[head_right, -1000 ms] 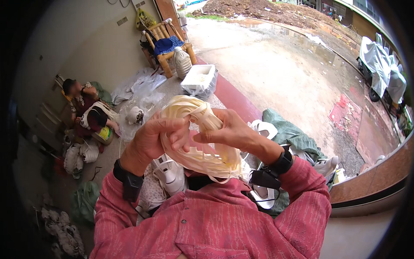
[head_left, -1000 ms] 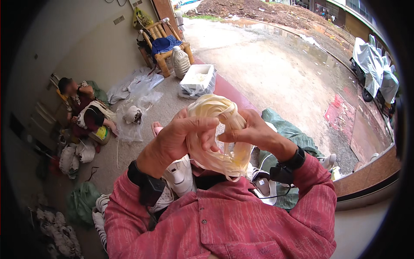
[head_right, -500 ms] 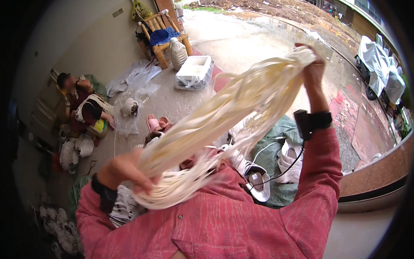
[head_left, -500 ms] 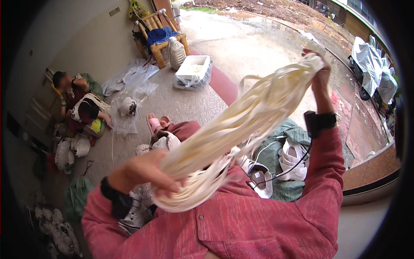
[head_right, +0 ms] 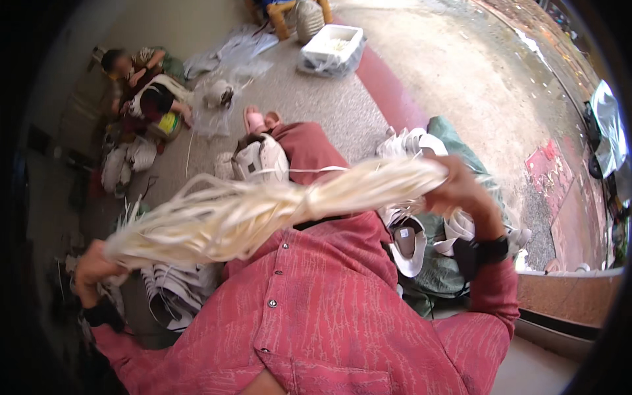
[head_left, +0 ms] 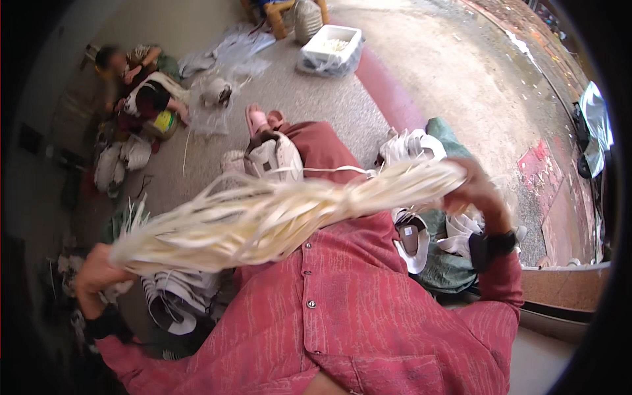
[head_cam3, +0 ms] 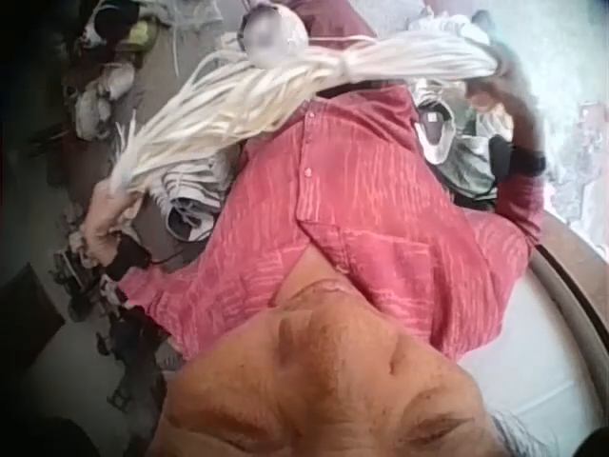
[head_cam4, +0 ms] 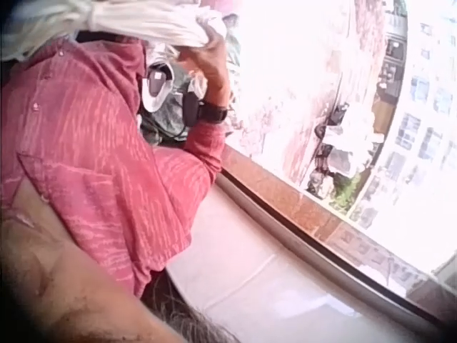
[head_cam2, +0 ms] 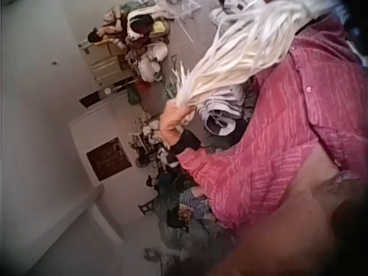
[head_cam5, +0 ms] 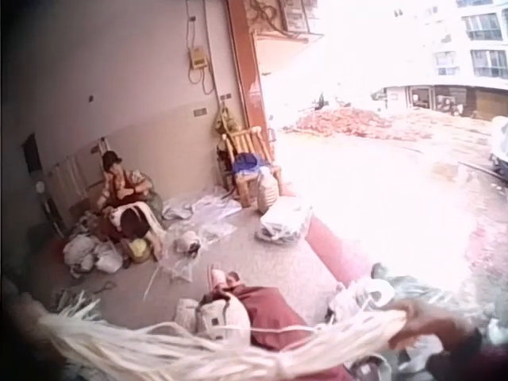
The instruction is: Lacing pairs of white sneakers in a workshop setting.
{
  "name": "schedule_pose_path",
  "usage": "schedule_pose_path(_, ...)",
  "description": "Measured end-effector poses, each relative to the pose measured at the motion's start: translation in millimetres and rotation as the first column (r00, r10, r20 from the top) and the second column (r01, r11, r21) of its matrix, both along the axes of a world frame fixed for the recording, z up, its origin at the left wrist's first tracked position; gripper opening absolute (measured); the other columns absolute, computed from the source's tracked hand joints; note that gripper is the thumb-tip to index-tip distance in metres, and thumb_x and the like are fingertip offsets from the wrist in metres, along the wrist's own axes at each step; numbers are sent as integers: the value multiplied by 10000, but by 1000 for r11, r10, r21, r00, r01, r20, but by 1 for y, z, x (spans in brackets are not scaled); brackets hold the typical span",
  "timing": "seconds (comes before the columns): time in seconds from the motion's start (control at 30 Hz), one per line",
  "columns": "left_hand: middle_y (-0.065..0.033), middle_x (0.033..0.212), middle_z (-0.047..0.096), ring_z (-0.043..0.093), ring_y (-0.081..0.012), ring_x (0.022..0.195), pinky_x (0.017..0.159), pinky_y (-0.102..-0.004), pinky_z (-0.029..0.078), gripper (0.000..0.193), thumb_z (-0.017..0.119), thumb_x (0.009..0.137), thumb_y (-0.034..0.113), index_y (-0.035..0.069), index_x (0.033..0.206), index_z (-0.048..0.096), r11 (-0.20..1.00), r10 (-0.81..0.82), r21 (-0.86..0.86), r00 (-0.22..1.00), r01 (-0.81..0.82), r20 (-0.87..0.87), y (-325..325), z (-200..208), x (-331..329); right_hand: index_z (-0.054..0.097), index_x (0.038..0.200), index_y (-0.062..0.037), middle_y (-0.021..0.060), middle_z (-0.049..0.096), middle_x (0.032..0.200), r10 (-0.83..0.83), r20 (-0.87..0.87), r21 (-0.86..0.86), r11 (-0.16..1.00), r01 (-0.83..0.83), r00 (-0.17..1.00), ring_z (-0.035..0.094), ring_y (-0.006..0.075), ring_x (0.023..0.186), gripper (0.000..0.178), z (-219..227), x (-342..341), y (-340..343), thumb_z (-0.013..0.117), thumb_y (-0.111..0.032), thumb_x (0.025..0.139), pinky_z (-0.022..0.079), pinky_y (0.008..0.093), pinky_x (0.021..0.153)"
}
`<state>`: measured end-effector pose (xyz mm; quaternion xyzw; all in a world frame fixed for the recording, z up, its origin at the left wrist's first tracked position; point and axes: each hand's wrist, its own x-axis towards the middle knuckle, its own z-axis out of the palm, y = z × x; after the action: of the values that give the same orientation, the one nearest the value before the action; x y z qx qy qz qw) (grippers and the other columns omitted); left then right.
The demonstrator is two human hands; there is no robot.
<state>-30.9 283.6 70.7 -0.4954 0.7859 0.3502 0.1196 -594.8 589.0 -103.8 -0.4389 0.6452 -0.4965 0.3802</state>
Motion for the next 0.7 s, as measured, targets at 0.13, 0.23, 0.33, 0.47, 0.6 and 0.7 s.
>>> schedule_pose_path(0.13, -152, 994, 699, 643, -335, 987, 886, -399, 475, 726, 807, 524, 596, 90, 1037, 716, 891, -357, -10, 712, 455, 605, 4, -91, 33, 606, 1118, -56, 84, 677, 832, 559, -158, 435, 780, -451, 814, 638, 141, 715, 366, -66, 61, -21, 736, -209, 812, 517, 316, 622)
schedule_pose_path(0.23, -179, 1114, 653, 608, -341, 1044, 909, -417, 461, 633, 777, 675, 474, 75, 1152, 655, 813, -475, -233, 839, 534, 267, 20, -101, -34, 577, 1186, -41, 164, 674, 922, 703, -179, 569, 644, -511, 688, 638, 237, 798, 527, -102, 65, -33, 733, -352, 790, 505, 356, 749)
schedule_pose_path(0.33, -164, 1106, 645, 608, -334, 1028, 888, -392, 475, 450, 719, 787, 306, 41, 1140, 634, 854, -486, -252, 871, 456, -71, 18, -129, -102, 588, 1187, -37, 136, 684, 940, 674, -154, 512, 680, -525, 723, 642, 224, 822, 513, -99, 53, -40, 734, -348, 805, 508, 348, 763)
schedule_pose_path(0.47, -140, 1072, 634, 615, -317, 991, 870, -379, 478, 390, 713, 805, 232, 31, 1127, 623, 830, -534, -367, 790, 420, -302, -8, -181, -147, 674, 1024, -12, 95, 678, 890, 358, -164, 380, 883, -276, 919, 623, 124, 828, 297, -81, 22, -51, 724, -257, 863, 506, 294, 742)
schedule_pose_path(0.6, -132, 1027, 600, 601, -307, 979, 866, -370, 477, 378, 727, 786, 154, 50, 1132, 615, 870, -464, -385, 777, 309, -425, -15, -205, -194, 671, 982, 3, 52, 662, 876, 266, -213, 119, 962, -245, 940, 614, 122, 821, 228, -59, 38, -100, 709, -189, 867, 496, 289, 735)
schedule_pose_path(0.7, -125, 1056, 579, 581, -297, 1013, 887, -371, 468, 405, 737, 765, 132, 67, 1145, 611, 816, -558, -456, 690, 355, -461, -15, -217, -217, 666, 1041, -38, 99, 674, 930, 419, -301, 129, 908, -399, 857, 648, 210, 831, 239, -68, 77, -119, 704, -150, 834, 507, 333, 744)
